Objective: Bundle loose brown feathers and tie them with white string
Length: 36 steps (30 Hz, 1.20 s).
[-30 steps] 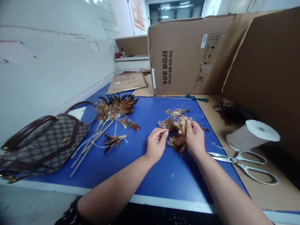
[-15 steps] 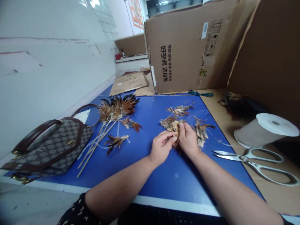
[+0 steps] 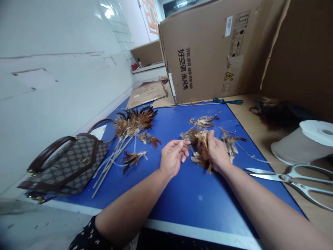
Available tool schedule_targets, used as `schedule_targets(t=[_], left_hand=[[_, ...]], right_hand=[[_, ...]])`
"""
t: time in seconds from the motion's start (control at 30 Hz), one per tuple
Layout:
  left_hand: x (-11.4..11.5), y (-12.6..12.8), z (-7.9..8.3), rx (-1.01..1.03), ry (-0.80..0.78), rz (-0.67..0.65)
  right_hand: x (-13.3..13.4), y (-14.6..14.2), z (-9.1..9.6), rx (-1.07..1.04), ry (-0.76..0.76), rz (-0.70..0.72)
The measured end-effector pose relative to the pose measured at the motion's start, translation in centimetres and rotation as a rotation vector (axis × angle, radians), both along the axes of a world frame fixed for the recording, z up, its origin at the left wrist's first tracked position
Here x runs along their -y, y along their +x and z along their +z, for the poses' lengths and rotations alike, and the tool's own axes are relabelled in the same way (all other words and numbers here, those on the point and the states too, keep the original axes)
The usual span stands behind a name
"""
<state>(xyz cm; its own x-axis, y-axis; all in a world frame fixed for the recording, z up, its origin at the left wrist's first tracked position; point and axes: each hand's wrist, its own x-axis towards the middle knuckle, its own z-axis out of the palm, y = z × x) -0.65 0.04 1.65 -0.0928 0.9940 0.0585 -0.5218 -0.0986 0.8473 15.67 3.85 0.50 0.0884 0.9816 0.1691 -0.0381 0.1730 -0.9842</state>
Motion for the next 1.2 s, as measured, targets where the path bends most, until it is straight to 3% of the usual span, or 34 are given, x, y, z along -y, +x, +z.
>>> schedule_targets(t=[0.17, 0.4, 0.77, 0.9, 1.2], left_hand=[[0.2, 0.5, 0.0, 0.017, -0.012, -0.051], [0.1, 0.7, -0.6, 0.036, -0.053, -0.073], [-0.1, 0.9, -1.2, 0.107, -0.084, -0.110], [-0.1, 0.9, -1.1, 0.092, -0.081, -0.116], [-0.5, 0.6, -1.4, 0.017, -0.091, -0.013]], right_hand=[[0.4, -0.3, 0.4, -0.071, -0.189, 0.072], [1.0, -0.4, 0.9, -0.213, -0.195, 0.249], [1.2, -0.8, 0.5, -0.161, -0.083, 0.414], [1.1, -0.7, 0.3, -0.088, -0.048, 0.391], [0.6, 0.0, 0.8, -0.018, 0.043, 0.176]])
